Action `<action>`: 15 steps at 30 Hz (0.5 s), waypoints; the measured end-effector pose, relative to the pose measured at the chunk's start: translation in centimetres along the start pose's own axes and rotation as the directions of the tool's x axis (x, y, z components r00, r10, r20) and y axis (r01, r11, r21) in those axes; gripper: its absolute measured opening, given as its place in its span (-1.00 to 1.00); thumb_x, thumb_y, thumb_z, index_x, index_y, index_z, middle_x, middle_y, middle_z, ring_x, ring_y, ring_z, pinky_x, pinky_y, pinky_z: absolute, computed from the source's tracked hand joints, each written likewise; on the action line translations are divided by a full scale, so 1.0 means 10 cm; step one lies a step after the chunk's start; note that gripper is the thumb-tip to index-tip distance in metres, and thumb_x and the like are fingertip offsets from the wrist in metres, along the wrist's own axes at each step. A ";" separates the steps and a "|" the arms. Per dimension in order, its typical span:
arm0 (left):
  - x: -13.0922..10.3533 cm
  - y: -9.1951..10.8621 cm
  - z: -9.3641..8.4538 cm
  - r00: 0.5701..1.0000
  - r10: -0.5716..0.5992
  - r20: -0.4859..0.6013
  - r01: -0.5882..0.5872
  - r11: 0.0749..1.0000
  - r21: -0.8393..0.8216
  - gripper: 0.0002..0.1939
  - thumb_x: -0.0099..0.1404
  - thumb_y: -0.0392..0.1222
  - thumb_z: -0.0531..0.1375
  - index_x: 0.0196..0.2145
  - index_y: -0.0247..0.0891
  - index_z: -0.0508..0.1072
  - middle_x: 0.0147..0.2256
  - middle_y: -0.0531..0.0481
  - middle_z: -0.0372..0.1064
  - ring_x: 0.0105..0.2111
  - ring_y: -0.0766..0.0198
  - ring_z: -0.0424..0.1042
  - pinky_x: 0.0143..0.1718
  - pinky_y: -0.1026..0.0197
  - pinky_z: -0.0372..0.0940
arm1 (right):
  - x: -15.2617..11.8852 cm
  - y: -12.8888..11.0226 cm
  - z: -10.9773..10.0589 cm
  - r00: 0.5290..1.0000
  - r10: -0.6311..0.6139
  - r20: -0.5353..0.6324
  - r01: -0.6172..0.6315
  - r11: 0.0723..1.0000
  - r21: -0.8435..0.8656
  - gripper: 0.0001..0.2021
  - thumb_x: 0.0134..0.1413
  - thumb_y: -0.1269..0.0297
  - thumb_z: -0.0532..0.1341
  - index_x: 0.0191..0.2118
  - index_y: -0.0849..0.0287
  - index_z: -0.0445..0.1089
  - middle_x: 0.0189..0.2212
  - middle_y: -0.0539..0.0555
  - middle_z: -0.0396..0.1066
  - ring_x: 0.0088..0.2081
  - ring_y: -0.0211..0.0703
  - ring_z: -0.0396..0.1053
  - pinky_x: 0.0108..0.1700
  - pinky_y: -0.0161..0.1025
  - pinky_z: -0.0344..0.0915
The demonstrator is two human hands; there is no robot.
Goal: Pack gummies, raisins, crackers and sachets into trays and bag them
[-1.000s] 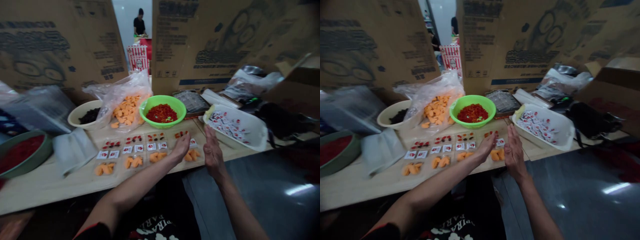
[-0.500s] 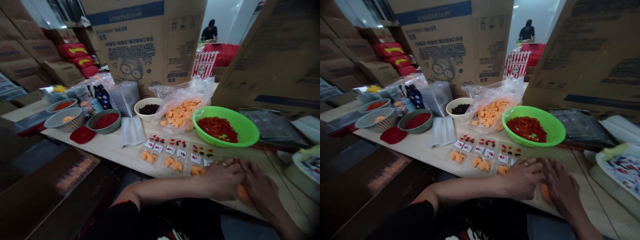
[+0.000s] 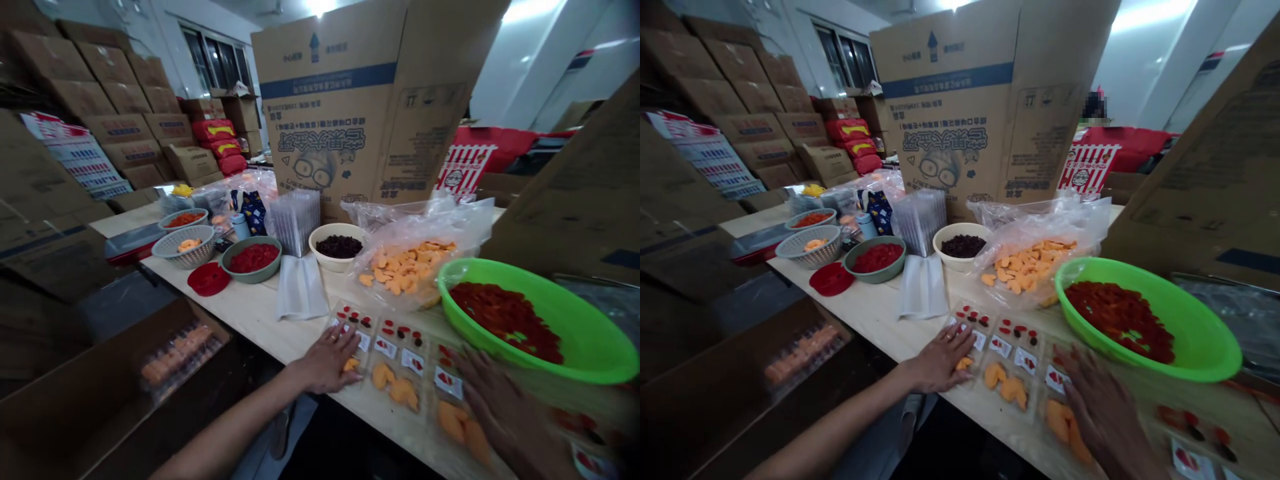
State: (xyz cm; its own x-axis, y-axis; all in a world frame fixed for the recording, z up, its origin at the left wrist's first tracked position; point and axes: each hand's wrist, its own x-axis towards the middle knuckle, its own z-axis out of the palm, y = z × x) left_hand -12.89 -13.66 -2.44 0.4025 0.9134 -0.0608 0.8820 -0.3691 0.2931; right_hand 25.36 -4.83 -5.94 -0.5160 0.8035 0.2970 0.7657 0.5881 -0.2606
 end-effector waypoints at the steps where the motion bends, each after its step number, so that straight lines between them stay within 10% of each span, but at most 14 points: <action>1: 0.01 0.07 0.03 1.000 -0.027 0.001 0.028 0.999 -0.022 -0.13 0.42 0.34 -0.15 0.43 -0.33 -0.11 0.43 -0.27 -0.26 0.44 -0.10 -0.35 0.40 -0.18 -0.19 | 0.19 -0.22 0.03 0.999 -0.046 0.019 0.046 0.999 0.004 -0.44 0.35 0.06 -0.15 0.42 -0.18 0.02 0.41 0.06 0.01 0.40 0.12 -0.03 0.29 0.33 0.08; 9: -0.03 0.21 0.26 0.992 -0.062 -0.112 0.069 0.996 0.060 -0.17 0.41 0.30 -0.08 0.42 -0.28 -0.02 0.41 -0.19 -0.16 0.43 -0.06 -0.18 0.39 -0.11 -0.07 | 1.01 -1.42 -0.20 0.984 -0.136 0.115 0.137 0.991 -0.003 -0.51 0.40 0.21 -0.06 0.36 0.08 0.17 0.39 0.24 0.03 0.39 0.17 -0.01 0.28 0.32 0.07; 12: -0.05 0.06 0.46 0.956 -0.021 -0.291 0.075 0.981 0.177 -0.22 0.37 0.24 0.04 0.41 -0.15 0.02 0.40 -0.13 -0.12 0.40 -0.09 -0.05 0.36 -0.17 0.00 | 1.15 -1.30 -0.44 0.996 -0.064 0.059 0.064 0.998 -0.003 -0.51 0.34 0.25 0.06 0.34 0.13 0.19 0.37 0.21 0.09 0.39 0.04 0.00 0.34 0.13 0.03; 15: -0.01 -0.13 0.61 0.926 0.118 -0.358 -0.036 0.973 0.230 -0.32 0.31 0.09 0.12 0.36 0.05 0.15 0.36 0.04 0.02 0.34 -0.03 0.12 0.30 -0.13 0.11 | 1.28 -0.70 -0.83 0.954 0.294 -0.053 -0.297 0.953 -0.053 -0.52 0.26 0.34 0.16 0.27 0.11 0.28 0.29 0.11 0.26 0.31 -0.13 0.16 0.33 -0.16 0.08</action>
State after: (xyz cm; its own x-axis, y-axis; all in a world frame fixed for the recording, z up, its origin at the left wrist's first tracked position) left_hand -12.59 -14.26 -8.65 0.3894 0.8637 0.3201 0.8998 -0.4310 0.0682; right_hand 16.64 0.59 7.33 -0.2467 0.9347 0.2558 0.9035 0.3173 -0.2880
